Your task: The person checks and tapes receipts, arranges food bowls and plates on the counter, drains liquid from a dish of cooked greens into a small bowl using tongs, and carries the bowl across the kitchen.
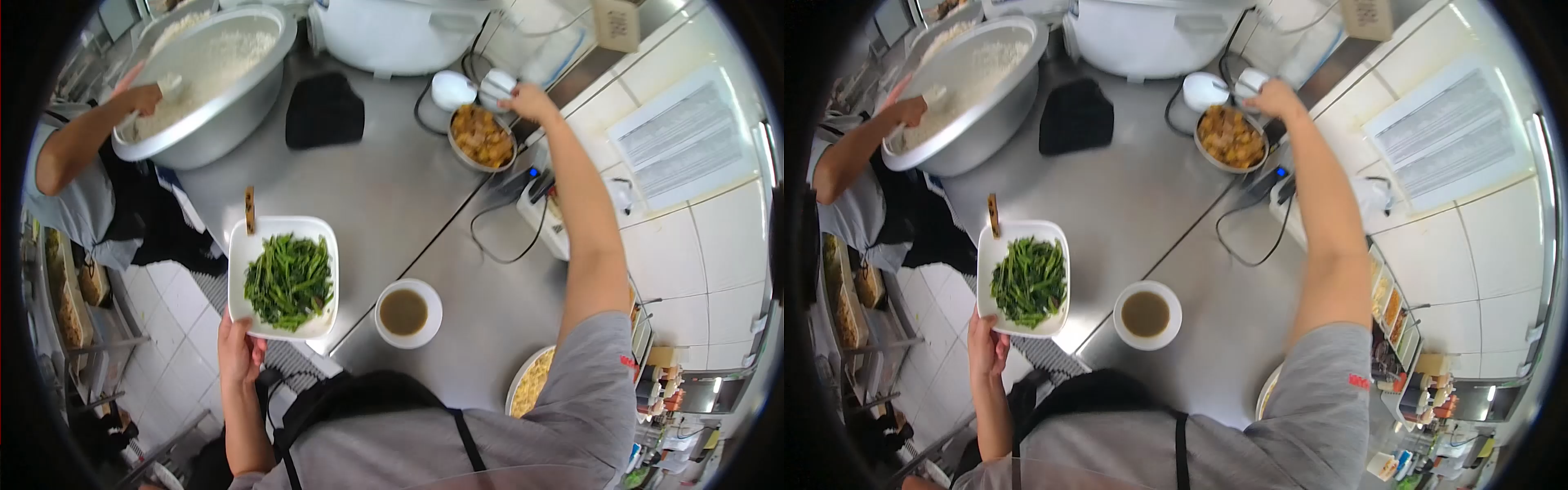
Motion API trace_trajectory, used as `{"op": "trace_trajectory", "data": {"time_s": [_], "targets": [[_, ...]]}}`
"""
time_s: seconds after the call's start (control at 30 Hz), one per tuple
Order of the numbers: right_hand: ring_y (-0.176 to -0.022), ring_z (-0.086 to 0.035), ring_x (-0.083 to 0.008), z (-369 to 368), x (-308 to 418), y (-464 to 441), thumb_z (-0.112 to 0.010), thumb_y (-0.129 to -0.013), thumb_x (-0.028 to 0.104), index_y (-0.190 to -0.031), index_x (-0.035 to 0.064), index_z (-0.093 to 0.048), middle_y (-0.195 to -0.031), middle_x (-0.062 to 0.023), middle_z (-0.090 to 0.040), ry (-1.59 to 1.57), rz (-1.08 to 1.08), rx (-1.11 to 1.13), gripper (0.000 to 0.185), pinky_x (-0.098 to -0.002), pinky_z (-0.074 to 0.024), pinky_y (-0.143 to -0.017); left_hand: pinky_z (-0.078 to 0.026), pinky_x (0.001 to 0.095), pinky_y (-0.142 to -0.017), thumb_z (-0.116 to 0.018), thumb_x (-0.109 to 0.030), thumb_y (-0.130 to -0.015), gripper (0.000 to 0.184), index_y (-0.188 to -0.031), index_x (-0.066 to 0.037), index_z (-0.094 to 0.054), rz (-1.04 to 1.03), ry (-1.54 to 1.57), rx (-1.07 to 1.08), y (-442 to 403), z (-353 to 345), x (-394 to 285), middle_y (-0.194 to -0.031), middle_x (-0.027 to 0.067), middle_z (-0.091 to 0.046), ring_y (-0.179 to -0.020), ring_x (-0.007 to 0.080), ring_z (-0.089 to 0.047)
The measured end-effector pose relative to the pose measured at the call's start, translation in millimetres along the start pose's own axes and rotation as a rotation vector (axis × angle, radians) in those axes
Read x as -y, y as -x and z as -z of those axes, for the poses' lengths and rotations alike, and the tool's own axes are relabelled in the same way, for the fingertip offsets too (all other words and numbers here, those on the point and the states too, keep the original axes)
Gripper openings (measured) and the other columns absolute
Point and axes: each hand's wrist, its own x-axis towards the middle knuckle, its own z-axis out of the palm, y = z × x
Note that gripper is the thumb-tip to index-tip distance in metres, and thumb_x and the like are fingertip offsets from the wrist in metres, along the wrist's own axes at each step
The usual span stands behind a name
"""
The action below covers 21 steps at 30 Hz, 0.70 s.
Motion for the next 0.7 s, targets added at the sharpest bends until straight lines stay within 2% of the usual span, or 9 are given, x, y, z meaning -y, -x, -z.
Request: {"op": "trace_trajectory", "data": {"time_s": [0.03, 0.07, 0.2, 0.23, 0.27, 0.37, 0.47, 0.53, 0.7], "targets": [[-0.082, -0.059, -0.0321, -4, 4, 3, -0.064, -0.065, 0.048, -0.091, -0.0023, -0.061, -0.088, -0.0209, -0.061, -0.071, 0.022, 0.057, 0.057, -0.0360, -0.0464, -0.074, -0.030, 0.0142, -0.025, -0.040, -0.011, -0.083, 0.030, -0.110, 0.001, -0.042, -0.007, -0.006, -0.028, 0, -5, 1, -0.062, 0.0064, -0.053, -0.032, 0.0051, -0.040], [-0.079, -0.060, -0.0300, -11, 15, 15, -0.062, -0.067, 0.043, -0.094, -0.0020, -0.058, -0.089, -0.0197, -0.061, -0.100, 0.186, -0.124, 0.053, -0.0351, -0.0466, -0.073, -0.030, 0.0142, -0.025, -0.040, -0.010, -0.083, 0.030, -0.110, 0.000, -0.042, 0.000, 0.011, -0.060, -2, -11, 2, -0.060, 0.0059, -0.052, -0.032, 0.0050, -0.039], [-0.072, -0.058, -0.0296, 0, 121, 148, -0.057, -0.069, 0.024, -0.093, -0.0020, -0.053, -0.078, -0.0176, -0.059, -0.376, 0.217, 0.150, 0.036, -0.0377, -0.0461, -0.065, -0.028, 0.0149, -0.025, -0.039, -0.009, -0.083, 0.029, -0.110, 0.000, -0.042, 0.034, -0.022, -0.016, -8, 1, 10, -0.054, 0.0050, -0.050, -0.030, 0.0052, -0.035], [-0.054, -0.049, -0.0168, -19, 129, 179, -0.055, -0.069, 0.012, -0.091, 0.0031, -0.055, -0.060, -0.0100, -0.051, -0.436, 0.405, 0.084, 0.024, -0.0295, -0.0395, -0.052, -0.027, 0.0153, -0.025, -0.039, -0.009, -0.083, 0.029, -0.110, 0.000, -0.042, 0.009, -0.002, -0.010, -10, 2, 9, -0.052, 0.0050, -0.049, -0.029, 0.0055, -0.034], [-0.051, -0.043, -0.0165, -40, 132, 200, -0.055, -0.070, 0.011, -0.092, 0.0037, -0.056, -0.056, -0.0082, -0.044, -0.466, 0.454, 0.139, 0.024, -0.0290, -0.0380, -0.051, -0.027, 0.0156, -0.025, -0.039, -0.009, -0.083, 0.028, -0.110, 0.000, -0.042, -0.012, 0.021, -0.003, -8, 3, 9, -0.051, 0.0050, -0.049, -0.028, 0.0057, -0.033], [-0.054, -0.041, -0.0142, -27, 131, 229, -0.056, -0.069, 0.012, -0.098, 0.0046, -0.055, -0.059, -0.0050, -0.043, -0.522, 0.307, 0.309, 0.030, -0.0271, -0.0374, -0.052, -0.027, 0.0159, -0.025, -0.039, -0.008, -0.082, 0.028, -0.109, 0.000, -0.042, -0.030, 0.025, 0.016, -4, 9, 7, -0.051, 0.0056, -0.049, -0.028, 0.0063, -0.033], [-0.074, -0.057, -0.0202, -2, 86, 190, -0.059, -0.066, 0.020, -0.105, 0.0001, -0.052, -0.080, -0.0117, -0.058, -0.450, 0.197, 0.238, 0.044, -0.0320, -0.0452, -0.062, -0.027, 0.0152, -0.024, -0.038, -0.009, -0.082, 0.028, -0.109, 0.001, -0.041, -0.036, 0.007, 0.008, 2, 4, 12, -0.050, 0.0051, -0.048, -0.028, 0.0059, -0.032], [-0.069, -0.049, -0.0152, 4, 55, 146, -0.058, -0.063, 0.016, -0.105, 0.0008, -0.053, -0.075, -0.0063, -0.054, -0.702, 0.099, 0.130, 0.044, -0.0274, -0.0403, -0.064, -0.027, 0.0146, -0.024, -0.037, -0.009, -0.083, 0.028, -0.108, 0.001, -0.042, -0.021, 0.002, -0.029, 5, 4, 13, -0.049, 0.0048, -0.047, -0.027, 0.0058, -0.033], [-0.073, -0.052, -0.0173, 6, 0, 70, -0.059, -0.064, 0.011, -0.105, 0.0020, -0.053, -0.077, -0.0048, -0.057, -0.616, -0.001, 0.054, 0.043, -0.0282, -0.0411, -0.066, -0.028, 0.0147, -0.024, -0.037, -0.007, -0.082, 0.030, -0.111, 0.001, -0.040, -0.029, 0.036, -0.039, 13, 5, 19, -0.056, 0.0058, -0.050, -0.029, 0.0057, -0.036]]}}
